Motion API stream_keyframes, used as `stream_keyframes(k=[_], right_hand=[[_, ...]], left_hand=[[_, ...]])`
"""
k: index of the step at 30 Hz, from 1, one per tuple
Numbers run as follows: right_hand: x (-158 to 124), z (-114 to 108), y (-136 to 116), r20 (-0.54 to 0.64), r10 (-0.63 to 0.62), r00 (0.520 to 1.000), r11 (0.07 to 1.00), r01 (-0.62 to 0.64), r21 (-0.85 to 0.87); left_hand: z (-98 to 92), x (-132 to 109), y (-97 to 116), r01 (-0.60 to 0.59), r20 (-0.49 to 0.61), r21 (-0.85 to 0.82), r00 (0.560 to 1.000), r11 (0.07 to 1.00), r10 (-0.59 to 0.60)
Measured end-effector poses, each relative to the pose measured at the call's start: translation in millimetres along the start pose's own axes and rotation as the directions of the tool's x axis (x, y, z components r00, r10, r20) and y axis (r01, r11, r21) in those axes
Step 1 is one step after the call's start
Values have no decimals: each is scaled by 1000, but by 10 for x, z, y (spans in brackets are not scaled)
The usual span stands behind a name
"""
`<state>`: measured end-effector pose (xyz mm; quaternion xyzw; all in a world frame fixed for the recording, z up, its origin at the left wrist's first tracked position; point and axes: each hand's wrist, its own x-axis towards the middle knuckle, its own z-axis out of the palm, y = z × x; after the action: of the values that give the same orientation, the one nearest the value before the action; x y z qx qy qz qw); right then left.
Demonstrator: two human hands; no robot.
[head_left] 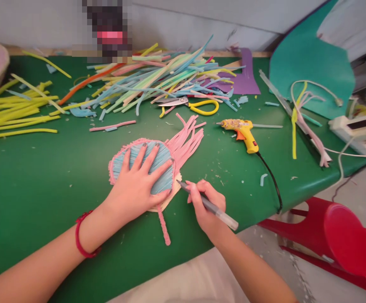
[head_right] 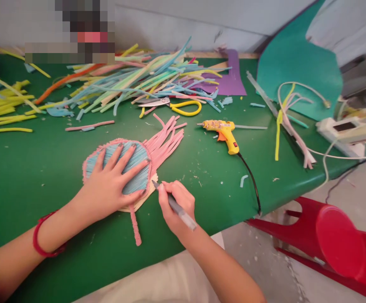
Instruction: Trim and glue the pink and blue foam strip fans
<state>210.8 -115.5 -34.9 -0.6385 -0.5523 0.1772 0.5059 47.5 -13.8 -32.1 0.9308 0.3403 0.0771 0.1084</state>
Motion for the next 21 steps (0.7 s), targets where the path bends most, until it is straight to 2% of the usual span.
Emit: stream_keyframes(k=[7, 12, 17, 21], right_hand=[[32, 71, 44, 19, -1, 1000, 1000, 1, 4], [56, 41, 7, 71, -72, 995, 995, 67, 78], [61, 49, 1, 36, -23, 999, 998, 21, 57], [68, 43, -7, 68, -57, 996, 996, 52, 67]], left_hand=[[-9, 7, 11, 19, 1, -19, 1000, 1000, -19], [-6, 12, 5, 18, 2, -38, 1000, 999, -18], [-11, 20, 9, 26, 18, -41, 1000, 999, -26], [-17, 25, 11, 28, 29, -46, 999, 999, -27]])
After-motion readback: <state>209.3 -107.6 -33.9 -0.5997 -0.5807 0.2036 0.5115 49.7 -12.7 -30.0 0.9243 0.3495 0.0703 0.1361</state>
